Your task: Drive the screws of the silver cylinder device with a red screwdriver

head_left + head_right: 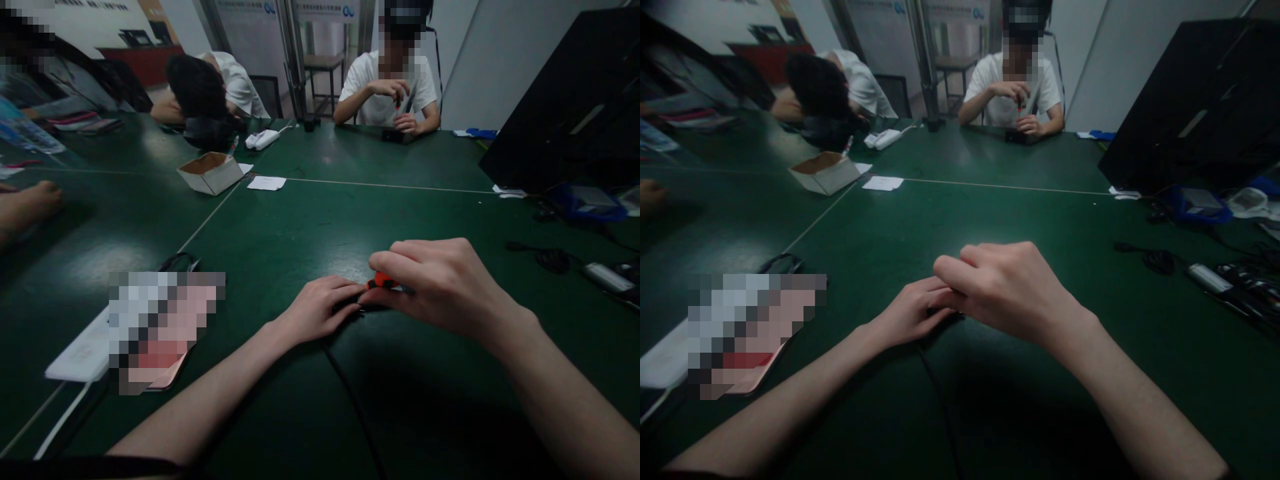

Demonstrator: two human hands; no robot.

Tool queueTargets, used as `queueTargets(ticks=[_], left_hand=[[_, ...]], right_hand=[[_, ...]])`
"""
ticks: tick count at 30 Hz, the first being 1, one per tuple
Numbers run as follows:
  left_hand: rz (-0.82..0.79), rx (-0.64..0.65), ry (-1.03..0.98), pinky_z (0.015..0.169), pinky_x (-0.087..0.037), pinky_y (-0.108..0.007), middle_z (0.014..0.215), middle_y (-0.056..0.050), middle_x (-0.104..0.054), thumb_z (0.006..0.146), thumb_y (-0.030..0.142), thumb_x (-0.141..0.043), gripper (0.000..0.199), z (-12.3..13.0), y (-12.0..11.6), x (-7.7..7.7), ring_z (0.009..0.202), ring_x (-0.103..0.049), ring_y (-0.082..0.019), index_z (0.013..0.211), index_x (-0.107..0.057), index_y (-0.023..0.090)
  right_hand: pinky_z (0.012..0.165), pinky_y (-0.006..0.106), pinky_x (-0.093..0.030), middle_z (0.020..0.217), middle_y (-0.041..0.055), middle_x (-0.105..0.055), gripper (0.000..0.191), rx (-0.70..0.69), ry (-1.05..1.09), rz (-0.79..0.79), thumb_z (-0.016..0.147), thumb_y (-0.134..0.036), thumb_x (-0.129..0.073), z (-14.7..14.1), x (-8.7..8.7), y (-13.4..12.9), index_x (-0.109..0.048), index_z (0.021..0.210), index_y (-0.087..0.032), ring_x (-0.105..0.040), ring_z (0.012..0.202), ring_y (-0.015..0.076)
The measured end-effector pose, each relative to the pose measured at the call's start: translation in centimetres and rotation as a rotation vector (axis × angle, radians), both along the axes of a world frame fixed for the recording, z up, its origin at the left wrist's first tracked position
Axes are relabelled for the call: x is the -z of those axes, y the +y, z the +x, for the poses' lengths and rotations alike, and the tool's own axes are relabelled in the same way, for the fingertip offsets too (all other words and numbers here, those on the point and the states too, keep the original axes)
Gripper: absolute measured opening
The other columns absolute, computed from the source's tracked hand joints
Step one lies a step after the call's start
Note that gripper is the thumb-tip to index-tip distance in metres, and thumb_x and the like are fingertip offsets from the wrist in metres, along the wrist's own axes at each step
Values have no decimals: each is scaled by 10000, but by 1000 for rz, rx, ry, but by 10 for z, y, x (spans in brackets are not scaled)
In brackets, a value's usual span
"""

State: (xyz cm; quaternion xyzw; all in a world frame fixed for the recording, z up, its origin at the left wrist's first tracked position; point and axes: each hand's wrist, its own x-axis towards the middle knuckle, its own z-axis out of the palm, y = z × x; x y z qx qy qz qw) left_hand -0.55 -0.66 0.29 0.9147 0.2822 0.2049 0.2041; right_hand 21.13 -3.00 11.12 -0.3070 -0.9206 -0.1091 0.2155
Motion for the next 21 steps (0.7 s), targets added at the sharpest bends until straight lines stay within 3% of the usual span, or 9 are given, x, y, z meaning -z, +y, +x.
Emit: queueTargets(ticks=[4,8,13,17,21], left_hand=[[3,-7,-34,829,-506,-323,1076,-85,-666,959,270,-502,239,0,1,3,1001,-616,-222,1132,-636,174],[-16,-23,-38,827,-507,-333,1058,-88,-671,950,273,-512,228,1,0,3,973,-621,-222,1097,-651,166],[-4,-19,-58,818,-510,-331,1029,-84,-673,945,268,-521,216,1,0,2,965,-624,-223,1088,-649,168],[0,-26,-52,812,-513,-332,1030,-82,-674,948,270,-515,227,1,-1,1,955,-632,-223,1108,-640,169],[19,-21,-60,819,-508,-334,1026,-78,-676,954,273,-503,248,1,-1,1,957,-634,-223,1143,-628,171]], right_hand=[[560,252,-321,883,17,-562,126,-45,45,-145,922,-251,-520,0,-2,-2,-515,1000,-152,-516,713,130],[595,225,-352,925,28,-575,190,-79,91,-247,872,-151,-495,-1,-3,-3,-486,1060,-131,-534,740,117],[546,232,-317,904,13,-564,190,-46,46,-174,907,-177,-529,-2,1,-2,-468,1087,-158,-516,695,124],[495,245,-251,766,-32,-524,117,-13,-4,-50,963,-309,-515,-1,2,-2,-505,984,-194,-434,563,108],[504,253,-259,768,-26,-521,156,-35,-5,-85,974,-333,-481,-2,-2,-4,-515,946,-184,-442,590,108]])
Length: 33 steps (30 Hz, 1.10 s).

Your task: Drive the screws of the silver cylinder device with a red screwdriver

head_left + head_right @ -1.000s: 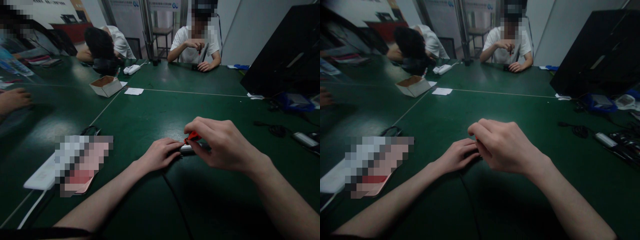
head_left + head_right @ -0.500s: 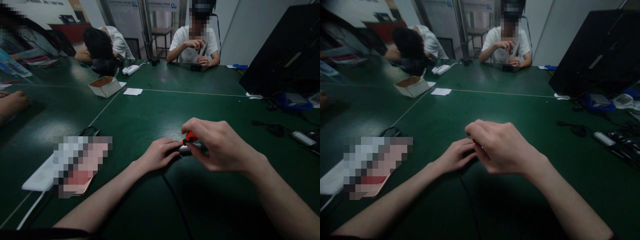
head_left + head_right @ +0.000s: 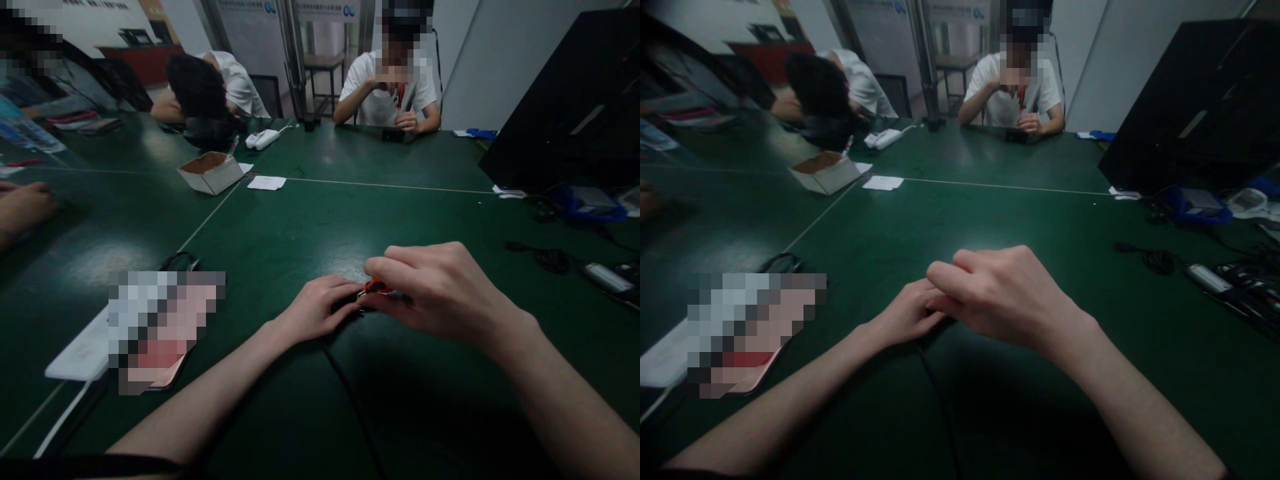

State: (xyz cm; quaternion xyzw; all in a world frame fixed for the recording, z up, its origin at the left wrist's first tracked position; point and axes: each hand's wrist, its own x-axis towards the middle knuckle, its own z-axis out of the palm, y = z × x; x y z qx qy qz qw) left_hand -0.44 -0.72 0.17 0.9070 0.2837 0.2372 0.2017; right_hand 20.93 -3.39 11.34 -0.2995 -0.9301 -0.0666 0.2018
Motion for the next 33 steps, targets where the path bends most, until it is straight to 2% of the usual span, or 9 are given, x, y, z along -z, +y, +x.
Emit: queueTargets(ticks=[3,7,13,17,20,22,25,27,33], left_hand=[[4,3,2,821,-506,-332,1025,-77,-675,950,262,-508,239,0,1,2,959,-631,-221,1132,-632,170],[-12,3,16,814,-508,-327,1032,-82,-670,942,253,-523,216,-1,2,3,963,-623,-220,1098,-645,168],[-16,-4,6,807,-510,-325,1028,-83,-671,939,252,-526,208,0,1,1,953,-622,-220,1082,-650,166],[-25,-11,16,802,-509,-320,1029,-78,-674,943,264,-521,227,1,0,0,948,-630,-218,1113,-642,175],[-28,-10,12,811,-508,-325,1016,-76,-676,949,275,-512,244,1,0,-1,946,-634,-218,1135,-634,176],[-22,-5,3,808,-507,-325,1011,-80,-674,951,278,-505,247,1,0,-1,936,-634,-217,1134,-633,170],[-10,2,0,797,-505,-324,1009,-85,-670,946,265,-506,238,1,1,0,939,-626,-221,1116,-637,163],[-9,2,7,794,-505,-325,1007,-87,-669,942,260,-510,230,0,1,1,948,-621,-225,1102,-643,162],[-17,6,23,806,-506,-322,1023,-85,-666,948,270,-510,233,-1,2,2,965,-617,-220,1110,-643,168]], right_hand=[[567,235,-329,918,8,-550,99,-57,51,-128,910,-200,-503,-2,-2,-1,-499,1000,-158,-489,715,110],[562,209,-351,938,11,-543,226,-51,94,-199,855,-113,-497,-2,-2,-2,-463,1078,-131,-505,724,98],[511,220,-328,925,8,-533,247,-6,44,-116,882,-121,-507,-1,1,-2,-437,1116,-152,-481,648,108],[487,245,-282,833,-11,-550,170,38,-3,27,955,-301,-519,0,4,1,-473,1074,-188,-477,592,124],[486,263,-266,752,-19,-554,227,41,-13,68,985,-407,-463,-1,4,1,-503,994,-184,-496,583,133],[501,265,-285,787,-7,-562,224,16,11,40,985,-386,-457,-2,3,1,-503,982,-166,-514,622,132],[535,249,-325,879,15,-548,137,-30,59,-50,923,-246,-495,-2,1,0,-489,1003,-136,-515,687,119],[548,235,-339,896,15,-539,154,-42,80,-95,875,-175,-493,-2,1,-1,-482,1020,-125,-509,695,109],[515,231,-320,886,16,-548,143,7,56,-60,902,-173,-480,-1,3,-1,-475,1039,-138,-507,658,111]])
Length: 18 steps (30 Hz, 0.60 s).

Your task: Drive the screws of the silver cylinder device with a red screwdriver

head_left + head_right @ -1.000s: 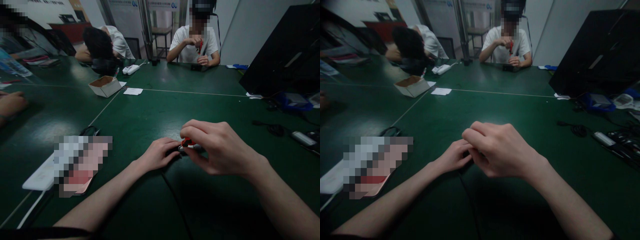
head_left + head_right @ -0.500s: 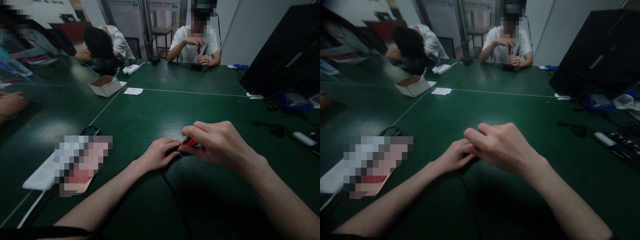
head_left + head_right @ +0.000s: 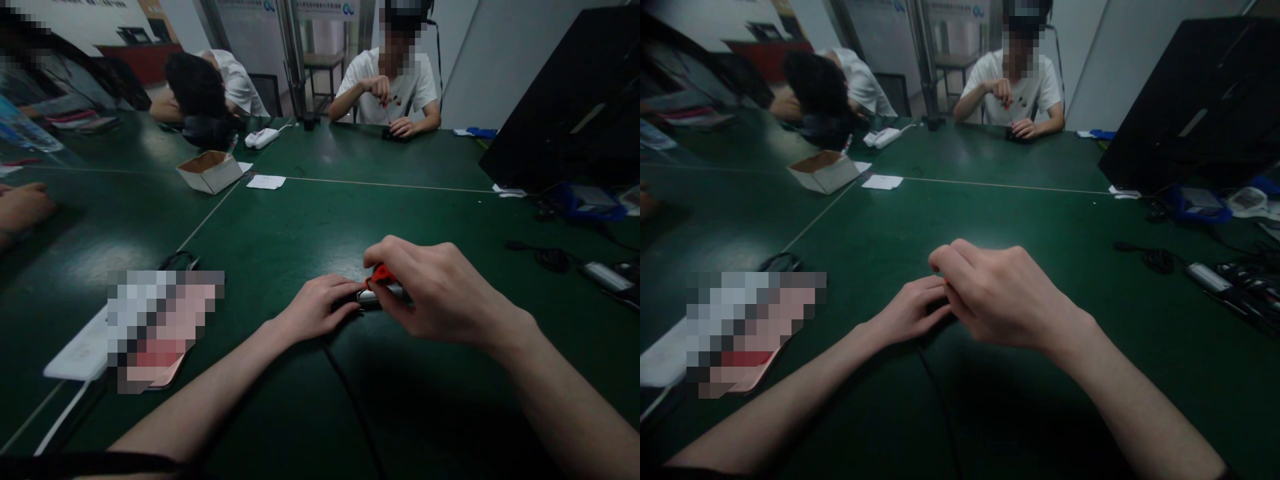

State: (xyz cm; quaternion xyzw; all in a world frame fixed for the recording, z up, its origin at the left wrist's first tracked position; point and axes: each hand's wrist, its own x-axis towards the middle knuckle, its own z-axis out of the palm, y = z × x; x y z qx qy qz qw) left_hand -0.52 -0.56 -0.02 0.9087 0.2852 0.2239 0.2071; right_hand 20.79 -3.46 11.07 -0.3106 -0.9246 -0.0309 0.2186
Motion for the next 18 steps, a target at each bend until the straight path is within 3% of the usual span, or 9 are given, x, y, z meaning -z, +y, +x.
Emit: queueTargets(ticks=[3,8,14,18], left_hand=[[-2,-4,7,811,-509,-325,1038,-82,-666,946,269,-513,242,0,-1,-2,967,-620,-221,1131,-636,172],[-1,-15,2,822,-510,-338,1045,-72,-674,952,273,-501,255,1,-3,-5,970,-629,-225,1157,-625,188],[-13,-16,-2,828,-514,-337,1087,-86,-666,946,257,-511,227,1,-2,-2,984,-623,-225,1106,-647,169],[-19,-13,13,825,-514,-337,1070,-91,-668,947,267,-521,223,1,0,0,977,-622,-223,1093,-655,165]], right_hand=[[494,238,-283,862,9,-552,134,27,-51,46,944,-234,-483,1,0,1,-484,1058,-162,-486,619,118],[481,252,-221,694,-30,-502,206,33,-99,111,997,-365,-441,2,-1,1,-531,932,-191,-423,530,109],[555,247,-325,969,44,-567,136,-20,-35,-31,891,-188,-493,-1,-4,-2,-496,1019,-142,-514,745,132],[556,229,-336,905,20,-548,167,-40,17,-87,864,-126,-486,-1,-3,-2,-477,1031,-130,-497,704,111]])
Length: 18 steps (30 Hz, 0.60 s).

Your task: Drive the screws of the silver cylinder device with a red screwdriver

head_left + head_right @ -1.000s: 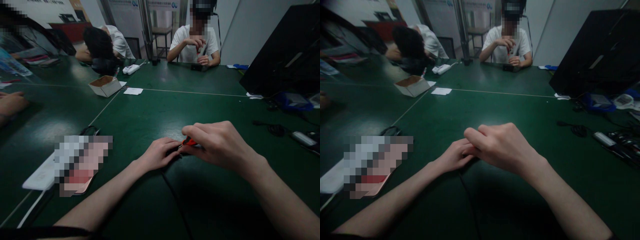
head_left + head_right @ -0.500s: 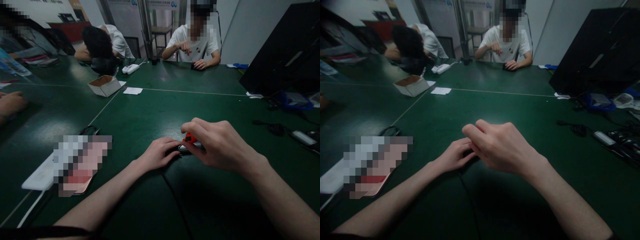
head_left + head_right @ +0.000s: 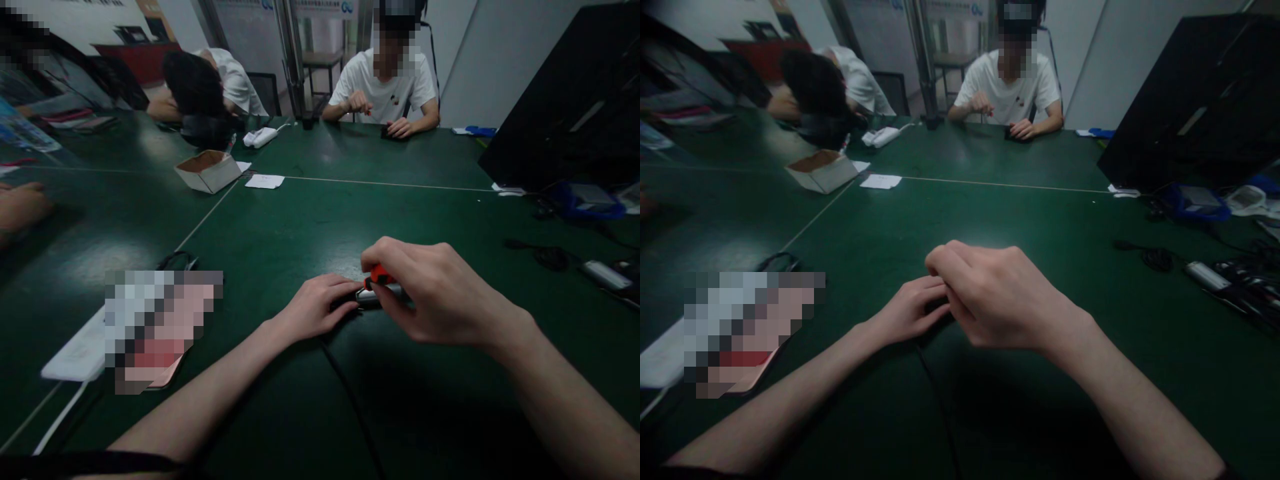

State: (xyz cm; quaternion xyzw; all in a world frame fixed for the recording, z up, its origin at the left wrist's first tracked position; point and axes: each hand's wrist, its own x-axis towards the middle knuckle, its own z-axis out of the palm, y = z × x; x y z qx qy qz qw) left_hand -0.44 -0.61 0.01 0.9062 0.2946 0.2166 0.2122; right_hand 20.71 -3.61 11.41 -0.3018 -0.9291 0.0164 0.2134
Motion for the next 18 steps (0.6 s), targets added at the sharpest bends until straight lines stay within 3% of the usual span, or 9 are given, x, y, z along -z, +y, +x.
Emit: queueTargets(ticks=[11,18], left_hand=[[20,0,-11,814,-517,-342,1054,-81,-674,957,280,-501,250,0,-2,-3,969,-630,-229,1145,-632,179],[-4,0,-24,871,-515,-364,1111,-90,-663,940,258,-525,235,0,-1,-1,1021,-621,-230,1124,-644,177]], right_hand=[[507,251,-260,758,-19,-526,132,53,-101,102,976,-316,-486,3,1,2,-510,988,-187,-462,592,113],[588,238,-343,998,46,-569,201,2,-62,-25,851,-137,-505,2,-5,-1,-500,1052,-148,-508,772,130]])
